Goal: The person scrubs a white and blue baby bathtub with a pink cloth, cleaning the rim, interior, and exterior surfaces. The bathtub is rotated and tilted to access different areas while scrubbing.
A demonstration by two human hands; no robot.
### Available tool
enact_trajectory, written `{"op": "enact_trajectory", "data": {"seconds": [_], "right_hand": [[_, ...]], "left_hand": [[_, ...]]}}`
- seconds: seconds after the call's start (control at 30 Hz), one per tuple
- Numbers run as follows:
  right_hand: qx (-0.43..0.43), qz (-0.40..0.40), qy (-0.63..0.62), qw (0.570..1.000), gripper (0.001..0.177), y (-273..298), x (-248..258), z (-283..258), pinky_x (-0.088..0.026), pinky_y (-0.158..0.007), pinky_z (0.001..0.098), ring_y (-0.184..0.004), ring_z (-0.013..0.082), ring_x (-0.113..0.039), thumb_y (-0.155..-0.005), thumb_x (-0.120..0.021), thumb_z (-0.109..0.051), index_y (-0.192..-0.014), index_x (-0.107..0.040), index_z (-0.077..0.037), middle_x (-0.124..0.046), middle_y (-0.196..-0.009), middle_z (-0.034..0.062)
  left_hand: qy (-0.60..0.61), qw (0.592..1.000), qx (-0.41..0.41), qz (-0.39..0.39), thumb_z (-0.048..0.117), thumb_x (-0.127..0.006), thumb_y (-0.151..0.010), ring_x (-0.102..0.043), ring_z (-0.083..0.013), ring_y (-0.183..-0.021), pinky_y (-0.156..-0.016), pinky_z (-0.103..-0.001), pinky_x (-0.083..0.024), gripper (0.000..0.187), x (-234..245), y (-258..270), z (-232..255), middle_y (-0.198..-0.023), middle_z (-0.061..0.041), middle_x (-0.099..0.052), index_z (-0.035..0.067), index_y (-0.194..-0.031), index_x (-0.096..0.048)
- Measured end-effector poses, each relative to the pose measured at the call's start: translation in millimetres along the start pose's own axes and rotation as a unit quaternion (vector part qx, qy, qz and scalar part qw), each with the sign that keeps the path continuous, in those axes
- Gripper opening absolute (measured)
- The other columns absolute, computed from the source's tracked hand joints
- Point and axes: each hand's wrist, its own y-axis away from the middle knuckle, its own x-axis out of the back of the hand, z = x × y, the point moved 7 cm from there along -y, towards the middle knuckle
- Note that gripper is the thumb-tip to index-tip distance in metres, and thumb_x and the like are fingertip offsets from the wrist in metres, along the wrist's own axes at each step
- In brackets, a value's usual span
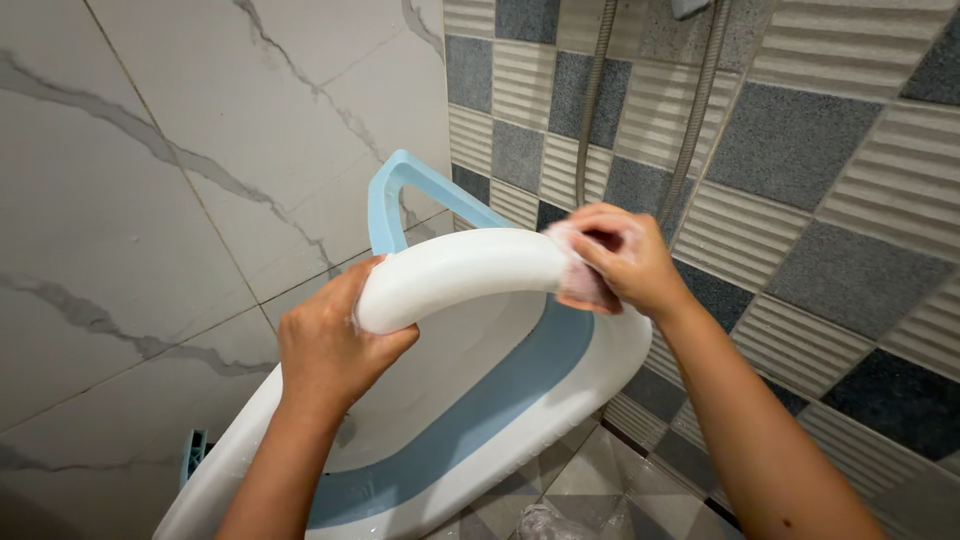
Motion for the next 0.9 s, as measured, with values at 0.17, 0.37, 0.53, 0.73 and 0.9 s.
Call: {"op": "enact_trajectory", "data": {"seconds": [0.17,0.37,0.53,0.73,0.9], "right_hand": [[-0.038,0.109,0.072,0.991,0.012,13.3,-4.9,-5.8,-0.062,-0.077,0.0326,-0.089,0.0163,-0.071,-0.093,-0.062,-0.003,-0.099,-0.072,0.001,-0.072,-0.105,0.0075],[0.084,0.122,0.101,0.984,0.009,11.1,-23.0,-36.9,-0.059,-0.082,0.0318,-0.091,0.0195,-0.072,-0.096,-0.063,0.001,-0.101,-0.070,0.002,-0.073,-0.105,0.0110],[0.098,0.159,0.130,0.974,0.012,9.8,-20.0,-37.0,-0.059,-0.087,0.0336,-0.094,0.0224,-0.075,-0.101,-0.058,0.001,-0.102,-0.070,0.000,-0.076,-0.109,0.0106],[0.173,0.162,0.176,0.955,0.015,14.0,-38.6,-51.2,-0.054,-0.091,0.0395,-0.098,0.0306,-0.067,-0.098,-0.060,-0.003,-0.106,-0.073,-0.002,-0.073,-0.105,0.0139],[0.144,0.209,0.217,0.942,0.010,11.0,-35.6,-43.0,-0.054,-0.093,0.0393,-0.100,0.0299,-0.067,-0.098,-0.059,-0.003,-0.103,-0.069,-0.003,-0.070,-0.104,0.0141]], "left_hand": [[0.000,1.000,0.022,0.003,0.024,-0.086,-0.055,-0.073,-0.0293,-0.072,-0.066,-0.039,-0.057,0.064,-3.5,-0.3,1.0,-0.086,-0.012,-0.075,0.012,-0.118,-0.074],[-0.009,1.000,0.008,0.000,0.024,-0.085,-0.056,-0.073,-0.0308,-0.076,-0.067,-0.040,-0.057,0.064,-13.5,-1.0,3.0,-0.094,-0.013,-0.077,0.011,-0.118,-0.074],[0.002,1.000,0.001,-0.006,0.022,-0.083,-0.057,-0.074,-0.0300,-0.079,-0.069,-0.039,-0.057,0.064,-32.2,-0.4,10.5,-0.098,-0.012,-0.077,0.011,-0.119,-0.073],[0.001,1.000,0.010,-0.018,0.022,-0.083,-0.056,-0.074,-0.0304,-0.080,-0.070,-0.040,-0.058,0.065,-37.2,-2.4,8.5,-0.100,-0.012,-0.077,0.010,-0.119,-0.073],[0.010,1.000,-0.013,-0.011,0.023,-0.083,-0.057,-0.074,-0.0309,-0.083,-0.072,-0.041,-0.058,0.064,-44.9,-3.8,19.0,-0.102,-0.012,-0.077,0.010,-0.120,-0.072]]}}
